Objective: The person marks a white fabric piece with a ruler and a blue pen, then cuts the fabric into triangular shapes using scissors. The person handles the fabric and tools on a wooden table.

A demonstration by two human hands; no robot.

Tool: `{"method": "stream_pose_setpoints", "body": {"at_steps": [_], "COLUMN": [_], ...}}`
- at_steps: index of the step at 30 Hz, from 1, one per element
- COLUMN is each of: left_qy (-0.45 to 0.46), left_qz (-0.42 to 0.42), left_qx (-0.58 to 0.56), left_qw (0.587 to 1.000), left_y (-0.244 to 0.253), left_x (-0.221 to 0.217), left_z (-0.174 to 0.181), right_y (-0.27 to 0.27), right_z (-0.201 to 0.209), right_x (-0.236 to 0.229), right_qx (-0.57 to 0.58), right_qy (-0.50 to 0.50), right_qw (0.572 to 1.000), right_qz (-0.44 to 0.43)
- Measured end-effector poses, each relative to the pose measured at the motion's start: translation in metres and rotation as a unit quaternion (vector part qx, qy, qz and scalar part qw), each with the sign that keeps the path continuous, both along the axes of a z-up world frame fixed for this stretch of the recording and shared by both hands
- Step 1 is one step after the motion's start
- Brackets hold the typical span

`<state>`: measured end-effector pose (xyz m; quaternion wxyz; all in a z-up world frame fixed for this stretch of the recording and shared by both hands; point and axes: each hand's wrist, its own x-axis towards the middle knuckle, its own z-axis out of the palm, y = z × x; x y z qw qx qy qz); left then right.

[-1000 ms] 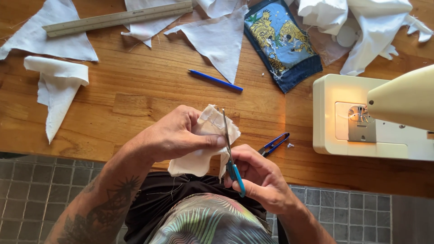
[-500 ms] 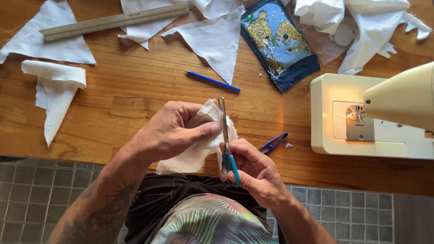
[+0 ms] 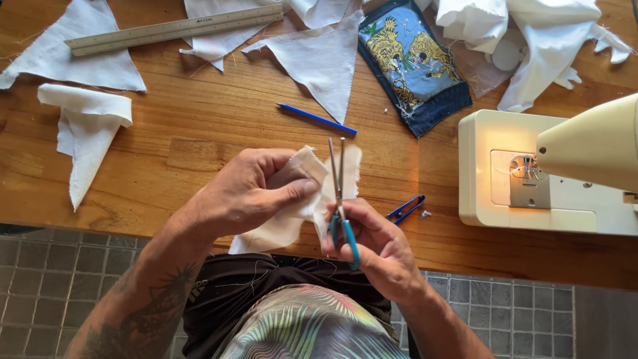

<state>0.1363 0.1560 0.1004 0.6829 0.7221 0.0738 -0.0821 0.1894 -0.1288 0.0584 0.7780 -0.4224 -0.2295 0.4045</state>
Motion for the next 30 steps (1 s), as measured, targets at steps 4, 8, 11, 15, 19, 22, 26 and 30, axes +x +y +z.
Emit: {"method": "stream_pose_setpoints", "body": {"at_steps": [4,8,11,15,19,22,26,30], "left_qy": [-0.007,-0.041,-0.062,-0.138,-0.153,-0.218,-0.050,0.128], "left_qz": [-0.023,0.001,0.030,0.036,-0.014,-0.087,-0.182,-0.212], "left_qx": [0.030,0.077,0.086,0.166,0.164,0.188,0.117,0.210], "left_qw": [0.999,0.996,0.994,0.976,0.975,0.954,0.975,0.946], "left_y": [0.012,0.020,0.020,0.026,0.041,0.051,0.043,0.024], "left_x": [-0.003,-0.010,-0.014,-0.024,-0.023,-0.020,-0.016,-0.012], "left_z": [0.011,0.046,0.060,0.064,0.077,0.090,0.112,0.142], "right_y": [-0.006,-0.012,-0.011,-0.007,-0.016,-0.015,-0.003,0.011], "right_z": [0.015,0.033,0.039,0.049,0.057,0.086,0.121,0.141], "right_x": [0.013,0.020,0.019,0.020,0.042,0.066,0.086,0.093], "right_qx": [-0.002,-0.059,-0.065,-0.057,-0.041,-0.085,-0.115,-0.140], "right_qy": [-0.065,-0.120,-0.154,-0.162,-0.199,-0.270,-0.295,-0.315], "right_qw": [0.998,0.989,0.981,0.979,0.970,0.936,0.892,0.864], "right_qz": [-0.002,0.068,0.095,0.106,0.135,0.209,0.323,0.367]}}
